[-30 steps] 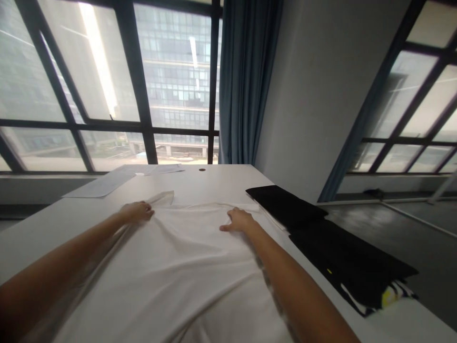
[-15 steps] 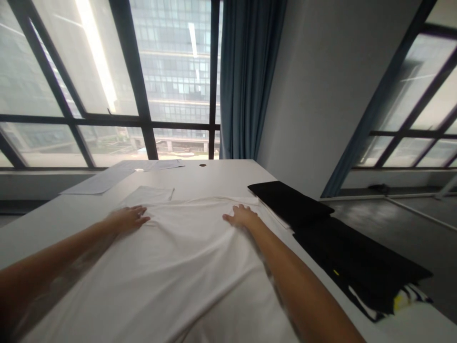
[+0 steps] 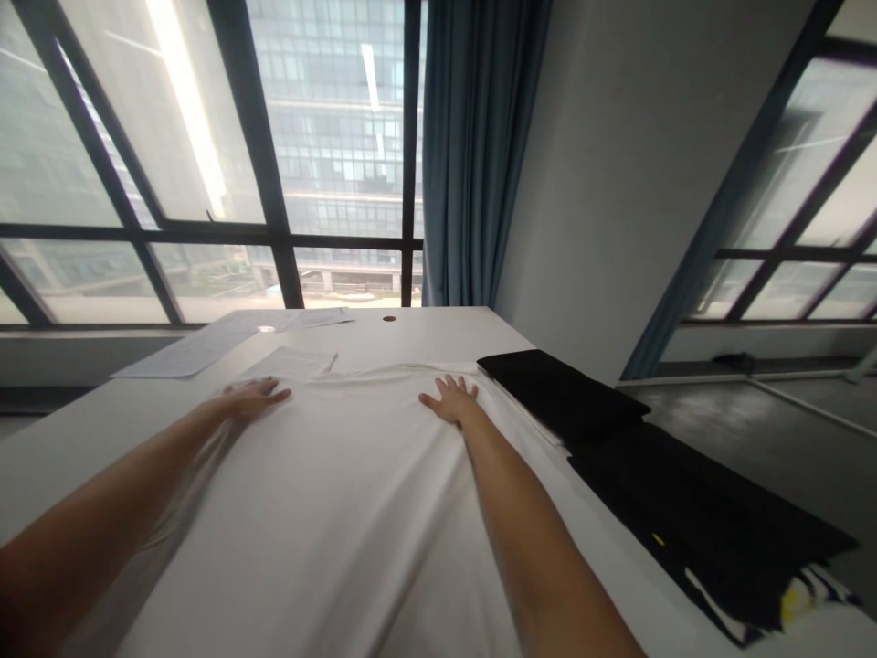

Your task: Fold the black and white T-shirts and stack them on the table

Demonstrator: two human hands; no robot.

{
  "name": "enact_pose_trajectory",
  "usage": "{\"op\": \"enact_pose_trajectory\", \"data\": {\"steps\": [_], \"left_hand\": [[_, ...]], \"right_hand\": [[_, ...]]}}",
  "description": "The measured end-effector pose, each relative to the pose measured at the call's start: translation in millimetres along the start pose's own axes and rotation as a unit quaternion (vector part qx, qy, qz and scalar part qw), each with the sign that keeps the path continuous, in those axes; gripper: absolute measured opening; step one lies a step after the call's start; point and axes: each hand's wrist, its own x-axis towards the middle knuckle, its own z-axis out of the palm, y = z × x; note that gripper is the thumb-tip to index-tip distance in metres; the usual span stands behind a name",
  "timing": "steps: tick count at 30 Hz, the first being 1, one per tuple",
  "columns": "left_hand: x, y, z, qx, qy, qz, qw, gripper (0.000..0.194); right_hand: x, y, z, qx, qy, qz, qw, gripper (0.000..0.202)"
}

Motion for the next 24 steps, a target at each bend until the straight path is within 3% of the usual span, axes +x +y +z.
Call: {"op": "enact_pose_trajectory", "data": {"steps": [3, 7, 13, 16, 21, 24], "left_hand": [[-22, 8, 7.7, 0.012, -0.013, -0.023, 1.0, 0.075], [-83, 6, 8.4, 0.034, -0.01, 0.02, 0.999, 0.073], [-192, -22, 20.2, 0.007, -0.074, 0.046, 0.996, 0.076], [-221, -28, 29.9, -0.015, -0.029, 0.059, 0.998, 0.073], [-246, -30, 24.3, -0.051, 0.107, 0.11, 0.987, 0.064], [-274, -33, 2.7, -0.105, 0.075, 0.189, 0.974, 0.057]], "right_hand": [[0, 1, 6, -0.007, 0.042, 0.002, 0.999, 0.078], [-27, 0, 6, -0.043, 0.084, -0.001, 0.995, 0.07], [-119, 11, 3, -0.035, -0.009, -0.06, 0.998, 0.071], [-161, 18, 8, -0.022, -0.019, -0.069, 0.997, 0.071], [-208, 32, 10, -0.035, 0.064, -0.088, 0.993, 0.058], [-230, 49, -1, -0.009, 0.07, -0.128, 0.989, 0.047]]}}
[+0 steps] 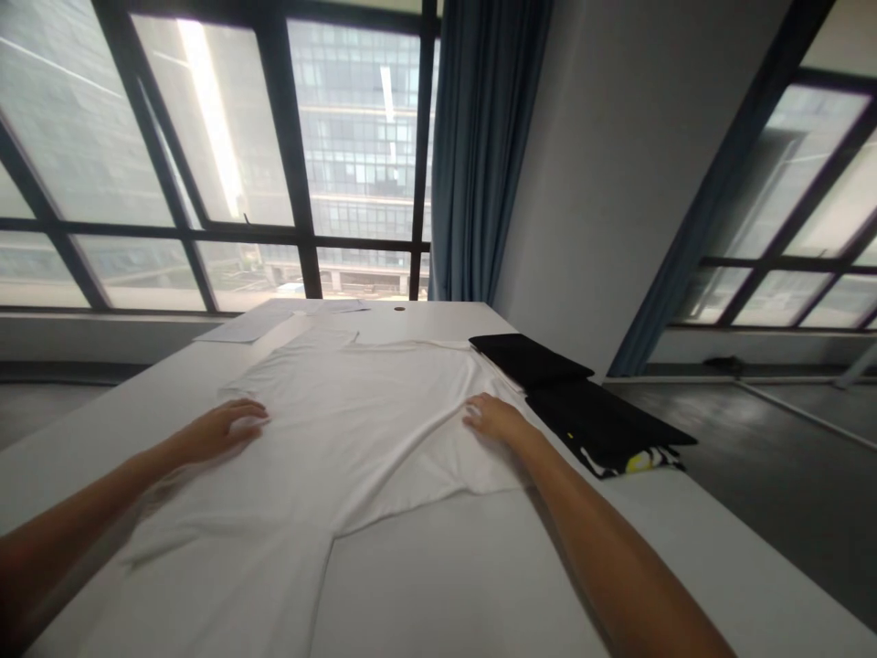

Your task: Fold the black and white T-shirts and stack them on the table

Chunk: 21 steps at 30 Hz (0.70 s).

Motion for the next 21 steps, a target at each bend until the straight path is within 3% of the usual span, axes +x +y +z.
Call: {"op": "enact_pose_trajectory", "data": {"steps": [4, 7, 12, 17, 21], "left_hand": [[-46, 27, -37.8, -0.106, -0.124, -0.01, 0.987, 0.045], [-83, 45, -52.4, -0.158, -0.182, -0.002, 0.97, 0.038], [-136, 51, -52.7, -0.163, -0.163, 0.012, 0.973, 0.041], [-160, 52, -44.0, -0.127, -0.187, 0.047, 0.973, 0.046], [-160, 62, -26.3, -0.138, -0.121, 0.054, 0.982, 0.045]], "right_hand": [[-34, 18, -15, 0.06, 0.005, 0.006, 0.998, 0.024], [-59, 31, -18, 0.133, -0.007, 0.018, 0.991, 0.021], [-92, 53, -25, 0.227, -0.074, 0.065, 0.969, 0.041], [-96, 47, -30, 0.135, -0.1, 0.061, 0.984, 0.061], [-87, 36, -22, 0.091, -0.069, 0.042, 0.993, 0.039]]}}
